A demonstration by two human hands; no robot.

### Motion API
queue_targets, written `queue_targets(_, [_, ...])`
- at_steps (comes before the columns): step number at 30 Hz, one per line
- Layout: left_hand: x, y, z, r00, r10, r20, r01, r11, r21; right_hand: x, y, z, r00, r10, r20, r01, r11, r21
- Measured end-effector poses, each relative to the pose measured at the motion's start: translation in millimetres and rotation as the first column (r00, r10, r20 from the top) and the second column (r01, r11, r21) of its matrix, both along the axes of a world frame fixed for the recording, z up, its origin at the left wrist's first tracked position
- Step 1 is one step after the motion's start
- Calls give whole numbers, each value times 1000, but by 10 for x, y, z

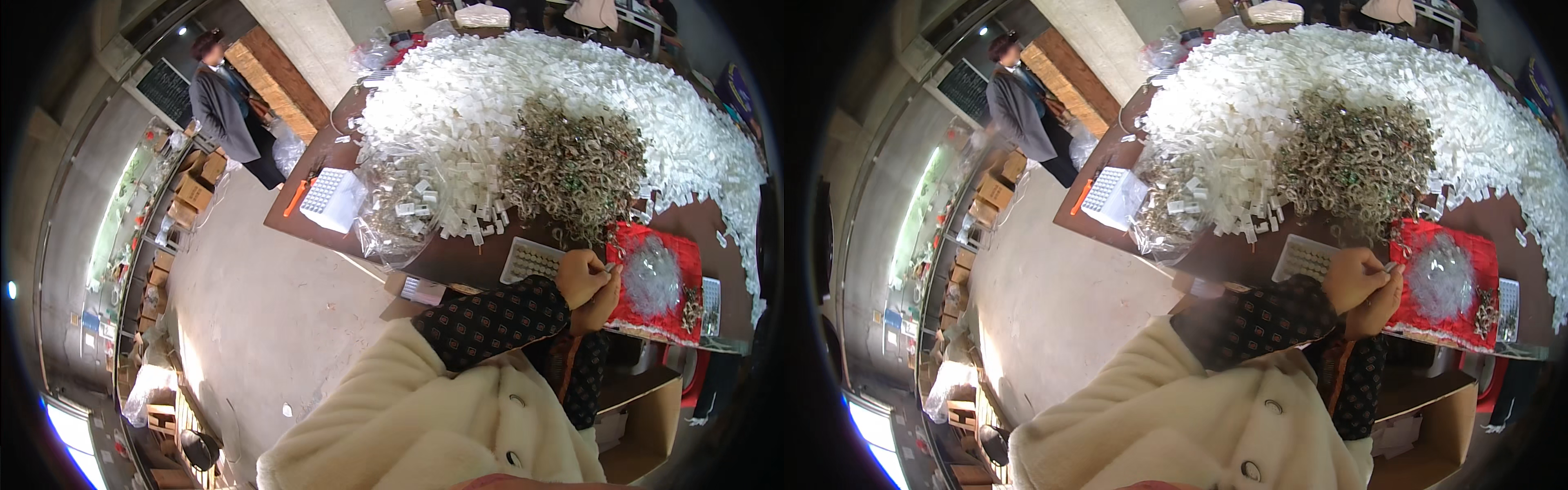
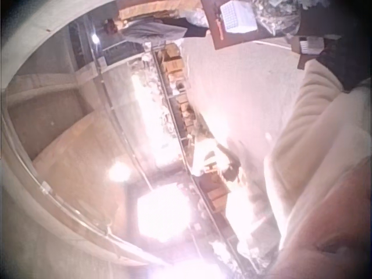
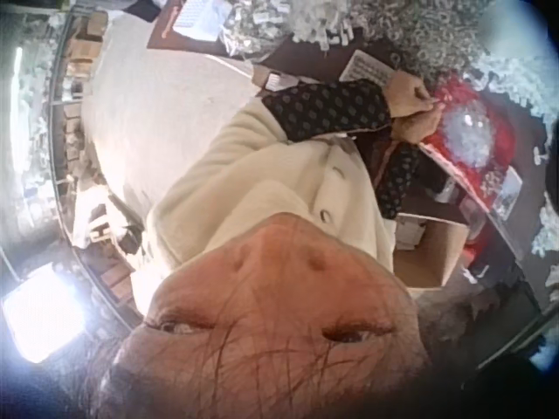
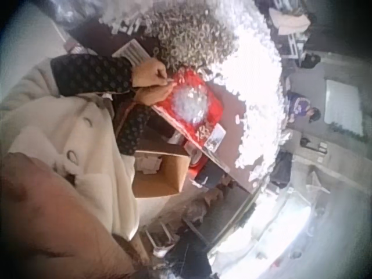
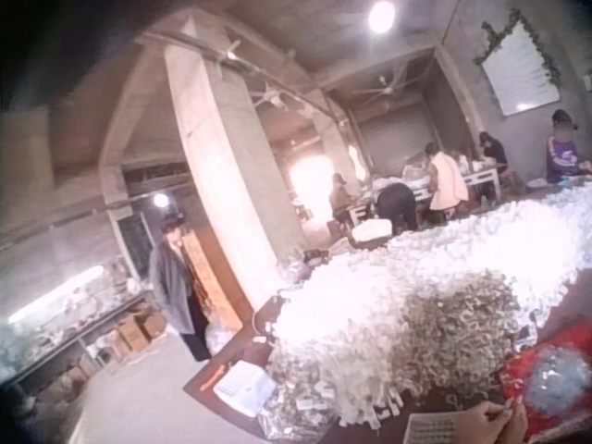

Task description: The person assembles small electronic components by inserting cylindrical parts into white plastic housings and securing them with metal clips. They repeatedly pick parts from a tray and a red pouch, fit them into the housings, and place the completed units on the table.

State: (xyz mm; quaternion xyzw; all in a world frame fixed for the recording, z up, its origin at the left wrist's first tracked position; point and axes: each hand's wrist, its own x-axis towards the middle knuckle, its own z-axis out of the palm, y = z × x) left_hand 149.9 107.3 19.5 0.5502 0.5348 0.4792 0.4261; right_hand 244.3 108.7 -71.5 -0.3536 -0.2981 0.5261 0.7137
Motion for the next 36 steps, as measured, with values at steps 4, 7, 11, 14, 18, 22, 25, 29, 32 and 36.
queue_targets(4, [19,-6,-26,1000,-14,-2,14,1000,13,5,11,17,936,-58,-347,11,991,-136])
queue_targets(7, [29,11,-58,999,-23,44,24,999,-23,17,-28,80,970,8,-245,-37,993,-116])
queue_targets(11, [19,24,-84,999,-24,40,24,1000,0,-33,-52,173,969,-52,-241,12,986,-167])
queue_targets(14, [14,18,-82,999,-20,50,20,1000,2,-54,-45,199,967,-30,-254,-8,989,-146])
queue_targets(18, [15,10,-72,997,-24,70,25,1000,-11,-58,-41,192,991,-99,-95,86,987,-135])
queue_targets(22, [20,9,-69,997,-21,81,23,1000,-17,-48,-47,214,987,-65,-149,37,983,-182])
queue_targets(25, [22,8,-66,998,-9,70,9,1000,6,-46,-49,197,964,-32,-264,-13,986,-167])
queue_targets(29, [17,12,-69,996,-21,84,22,1000,-21,11,-38,3,993,-76,-94,67,993,-94])
queue_targets(32, [20,20,-95,996,-38,76,41,999,-36,94,8,-260,969,-123,216,115,992,50])
queue_targets(36, [41,34,-140,998,-37,50,37,999,1,215,84,-506,974,-98,205,95,995,25])
